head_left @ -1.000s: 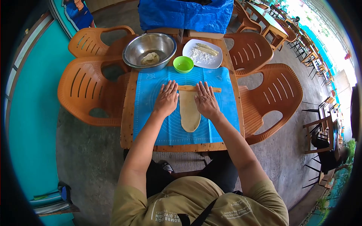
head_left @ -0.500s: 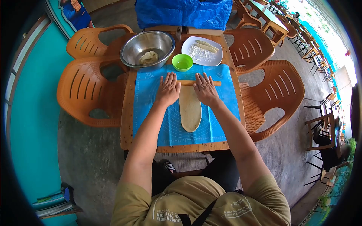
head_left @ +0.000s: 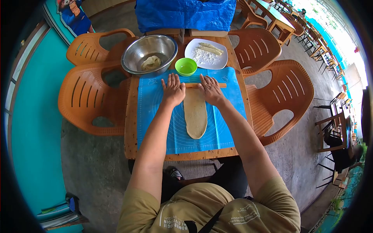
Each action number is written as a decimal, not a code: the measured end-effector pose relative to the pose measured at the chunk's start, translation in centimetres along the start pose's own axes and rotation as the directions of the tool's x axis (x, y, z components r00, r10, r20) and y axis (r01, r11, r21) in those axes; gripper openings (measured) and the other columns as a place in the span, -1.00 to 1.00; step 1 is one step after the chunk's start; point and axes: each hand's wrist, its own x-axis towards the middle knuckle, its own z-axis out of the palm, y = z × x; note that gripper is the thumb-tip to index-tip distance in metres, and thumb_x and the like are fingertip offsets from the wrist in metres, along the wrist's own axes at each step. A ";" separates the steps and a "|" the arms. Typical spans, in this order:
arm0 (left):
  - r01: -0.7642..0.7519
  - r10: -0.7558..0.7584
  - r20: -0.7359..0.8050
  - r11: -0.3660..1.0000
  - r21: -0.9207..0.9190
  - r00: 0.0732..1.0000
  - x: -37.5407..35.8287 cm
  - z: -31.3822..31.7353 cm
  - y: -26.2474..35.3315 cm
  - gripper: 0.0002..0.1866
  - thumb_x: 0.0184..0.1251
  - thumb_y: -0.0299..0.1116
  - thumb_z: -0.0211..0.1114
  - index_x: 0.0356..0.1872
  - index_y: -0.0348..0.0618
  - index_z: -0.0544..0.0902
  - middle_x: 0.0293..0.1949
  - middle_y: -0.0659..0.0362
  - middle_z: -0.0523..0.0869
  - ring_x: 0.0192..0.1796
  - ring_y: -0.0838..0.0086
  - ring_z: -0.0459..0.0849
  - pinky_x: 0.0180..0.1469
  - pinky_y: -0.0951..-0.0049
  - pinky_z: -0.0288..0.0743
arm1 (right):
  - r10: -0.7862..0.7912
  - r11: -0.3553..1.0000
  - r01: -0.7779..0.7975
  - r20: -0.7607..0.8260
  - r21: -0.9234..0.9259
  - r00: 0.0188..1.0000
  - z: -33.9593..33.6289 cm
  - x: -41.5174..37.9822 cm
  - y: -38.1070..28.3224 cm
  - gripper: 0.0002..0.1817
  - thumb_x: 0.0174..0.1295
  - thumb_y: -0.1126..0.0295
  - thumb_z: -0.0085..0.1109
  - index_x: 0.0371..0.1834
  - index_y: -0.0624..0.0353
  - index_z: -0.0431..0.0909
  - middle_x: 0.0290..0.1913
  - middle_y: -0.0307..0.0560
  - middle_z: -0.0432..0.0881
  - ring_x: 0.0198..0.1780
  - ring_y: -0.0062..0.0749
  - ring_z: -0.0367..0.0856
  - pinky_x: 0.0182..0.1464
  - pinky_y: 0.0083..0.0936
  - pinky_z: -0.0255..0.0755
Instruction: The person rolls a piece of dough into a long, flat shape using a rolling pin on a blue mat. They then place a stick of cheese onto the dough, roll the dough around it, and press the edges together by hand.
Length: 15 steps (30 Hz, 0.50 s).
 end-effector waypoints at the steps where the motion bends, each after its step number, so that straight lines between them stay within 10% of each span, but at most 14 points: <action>1: 0.007 -0.007 0.003 1.000 -0.012 1.000 0.2 0.0 0.1 -0.21 0.77 0.09 -0.41 0.75 -0.30 -0.02 0.80 -0.05 -0.07 0.83 0.15 -0.20 0.75 -0.23 -0.56 | -0.022 1.000 0.022 -0.008 0.013 1.000 0.0 0.1 0.4 -0.30 0.71 0.01 -0.26 0.70 0.28 0.21 0.60 0.20 0.41 0.67 0.03 0.25 0.73 0.01 -0.06; 15: 0.035 -0.026 -0.143 0.998 0.057 0.989 0.5 0.3 1.1 -0.27 0.74 0.02 -0.18 0.66 -0.37 0.24 0.70 -0.15 0.21 0.78 0.00 0.01 0.71 -0.38 -0.41 | -0.139 0.910 0.232 -0.275 0.343 0.951 -0.4 0.7 2.7 -0.82 0.47 0.43 0.17 0.06 0.20 0.59 0.09 0.09 0.68 0.24 0.10 0.61 0.42 -0.05 0.39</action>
